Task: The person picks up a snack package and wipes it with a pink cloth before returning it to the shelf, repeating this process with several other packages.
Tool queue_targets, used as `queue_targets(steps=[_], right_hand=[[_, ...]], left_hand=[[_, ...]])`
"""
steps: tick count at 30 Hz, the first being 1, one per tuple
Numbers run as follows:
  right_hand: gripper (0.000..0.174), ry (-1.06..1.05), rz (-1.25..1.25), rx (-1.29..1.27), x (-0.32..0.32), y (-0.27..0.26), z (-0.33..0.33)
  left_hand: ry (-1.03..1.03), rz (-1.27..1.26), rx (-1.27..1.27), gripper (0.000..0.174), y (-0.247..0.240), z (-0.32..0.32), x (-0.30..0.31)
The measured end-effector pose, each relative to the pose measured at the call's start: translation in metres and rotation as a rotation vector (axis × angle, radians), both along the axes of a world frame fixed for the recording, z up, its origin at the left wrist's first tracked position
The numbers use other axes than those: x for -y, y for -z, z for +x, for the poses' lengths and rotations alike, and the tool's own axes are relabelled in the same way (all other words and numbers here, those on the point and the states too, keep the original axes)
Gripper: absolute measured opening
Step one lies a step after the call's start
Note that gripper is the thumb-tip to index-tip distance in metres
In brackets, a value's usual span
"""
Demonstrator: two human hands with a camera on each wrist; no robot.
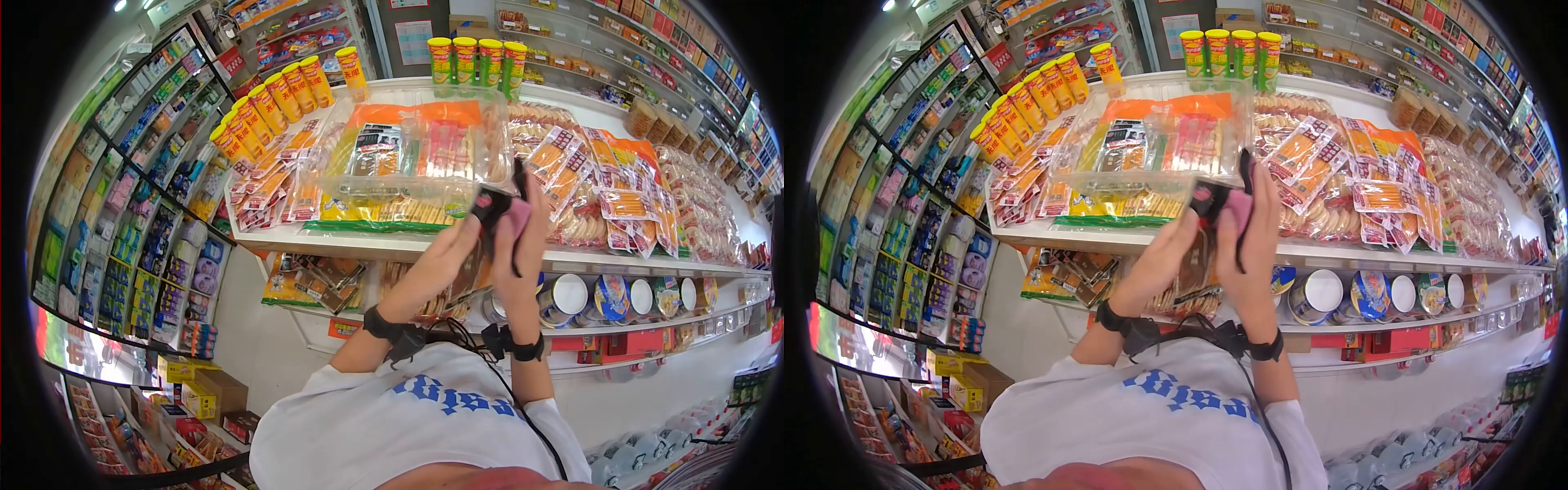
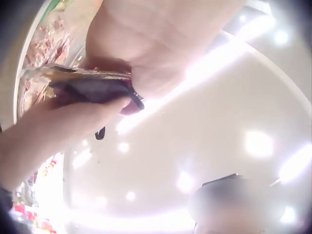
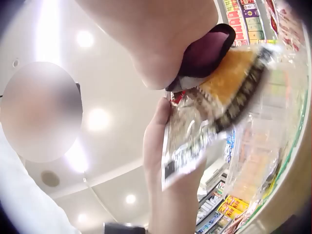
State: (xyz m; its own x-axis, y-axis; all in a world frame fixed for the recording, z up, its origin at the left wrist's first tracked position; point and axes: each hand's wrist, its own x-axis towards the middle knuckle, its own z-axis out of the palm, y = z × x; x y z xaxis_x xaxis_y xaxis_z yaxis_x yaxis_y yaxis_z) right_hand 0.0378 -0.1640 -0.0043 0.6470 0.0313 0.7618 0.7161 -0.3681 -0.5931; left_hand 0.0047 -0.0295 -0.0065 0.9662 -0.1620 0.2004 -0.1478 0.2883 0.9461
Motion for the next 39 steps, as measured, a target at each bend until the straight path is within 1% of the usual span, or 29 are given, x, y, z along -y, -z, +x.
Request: queue_targets(steps=[1,2,3,5,6,9,10,13,14,17,18,20,21,22,23,24,25,26,27,28,29,30,31,32,34,35,36,38,39], right_hand=[[0.056,-0.029,0.022,-0.018,-0.008,0.009,-0.006],[0.058,-0.077,-0.069,0.021,-0.013,0.011,-0.010],[0.059,-0.123,-0.158,0.059,-0.018,0.011,-0.016],[0.059,-0.319,-0.302,0.069,-0.027,0.008,-0.034],[0.057,-0.392,-0.302,0.042,-0.028,0.006,-0.039],[0.056,-0.275,-0.311,0.102,-0.027,0.006,-0.032],[0.057,-0.196,-0.265,0.103,-0.024,0.009,-0.024],[0.054,-0.021,0.036,-0.019,-0.022,0.016,-0.009],[0.050,-0.151,0.132,-0.107,-0.014,0.031,0.004],[0.051,-0.503,0.393,-0.616,0.001,0.023,-0.007],[0.053,-0.454,0.362,-0.525,0.000,0.022,-0.011],[0.050,-0.335,0.335,-0.486,0.000,0.019,-0.015],[0.048,-0.277,0.322,-0.468,0.000,0.019,-0.016],[0.042,-0.191,0.323,-0.400,0.000,0.019,-0.014],[0.042,-0.175,0.283,-0.327,0.001,0.019,-0.013],[0.042,-0.158,0.242,-0.252,0.003,0.016,-0.012],[0.041,-0.139,0.203,-0.176,0.005,0.011,-0.012],[0.044,-0.297,0.121,-0.280,0.008,0.004,-0.017],[0.048,-0.297,0.018,-0.162,0.004,0.000,-0.019],[0.053,-0.298,-0.086,-0.047,-0.005,-0.004,-0.022],[0.058,-0.300,-0.189,0.070,-0.013,-0.006,-0.025],[0.060,-0.362,-0.185,0.019,-0.016,-0.007,-0.030],[0.059,-0.333,-0.210,0.037,-0.015,-0.008,-0.028],[0.059,-0.301,-0.233,0.054,-0.013,-0.010,-0.025],[0.057,-0.207,-0.258,0.075,-0.009,-0.009,-0.018],[0.057,-0.152,-0.200,0.043,-0.009,-0.003,-0.013],[0.057,-0.097,-0.142,0.013,-0.010,0.005,-0.008],[0.057,-0.039,0.010,-0.046,-0.011,0.003,-0.006],[0.056,-0.196,0.115,-0.211,-0.009,0.005,-0.007]], left_hand=[[-0.019,-0.120,-0.033,0.056,0.002,0.003,0.002],[-0.105,-0.236,-0.049,0.062,0.003,0.013,0.002],[-0.075,-0.488,-0.193,0.061,-0.006,0.009,0.001],[-0.106,-0.607,-0.252,0.056,0.004,0.030,-0.021],[-0.060,-0.709,-0.387,0.054,-0.006,0.020,-0.030],[-0.232,-0.700,-0.375,0.059,-0.018,0.025,-0.023],[-0.090,-0.716,-0.240,0.062,-0.015,0.024,-0.020],[0.072,-0.860,-0.171,0.058,-0.031,0.014,-0.004],[0.110,-0.824,-0.144,0.059,-0.033,0.011,-0.007],[-0.205,-0.551,-0.043,0.057,-0.024,0.014,-0.014],[-0.240,-0.466,-0.072,0.055,-0.021,0.016,-0.018],[-0.312,-0.295,-0.131,0.054,-0.016,0.019,-0.024],[-0.406,-0.163,0.015,0.055,-0.016,0.022,-0.021],[-0.499,-0.028,0.160,0.055,-0.015,0.024,-0.015],[-0.588,0.109,0.305,0.057,-0.015,0.026,-0.012],[-0.548,0.160,0.369,0.061,-0.017,0.023,-0.013],[-0.454,0.072,0.372,0.061,-0.020,0.020,-0.009],[-0.359,-0.015,0.375,0.061,-0.023,0.016,-0.002],[-0.266,-0.103,0.375,0.062,-0.022,0.010,0.003],[-0.169,-0.158,0.166,0.061,-0.005,0.006,-0.004],[-0.116,-0.259,0.103,0.060,-0.002,0.003,-0.005],[-0.061,-0.359,0.043,0.059,-0.008,0.001,-0.005],[-0.004,-0.458,-0.016,0.058,-0.012,-0.001,-0.006],[0.058,-0.501,0.008,0.051,-0.015,0.000,-0.008],[-0.064,-0.312,0.033,0.048,-0.022,0.000,-0.004],[-0.125,-0.219,0.048,0.047,-0.023,0.000,-0.002],[-0.160,-0.272,-0.041,0.045,-0.018,-0.001,-0.003],[-0.440,0.318,0.342,0.043,0.007,-0.002,-0.016],[-0.575,0.617,0.530,0.041,0.004,-0.004,-0.019]])
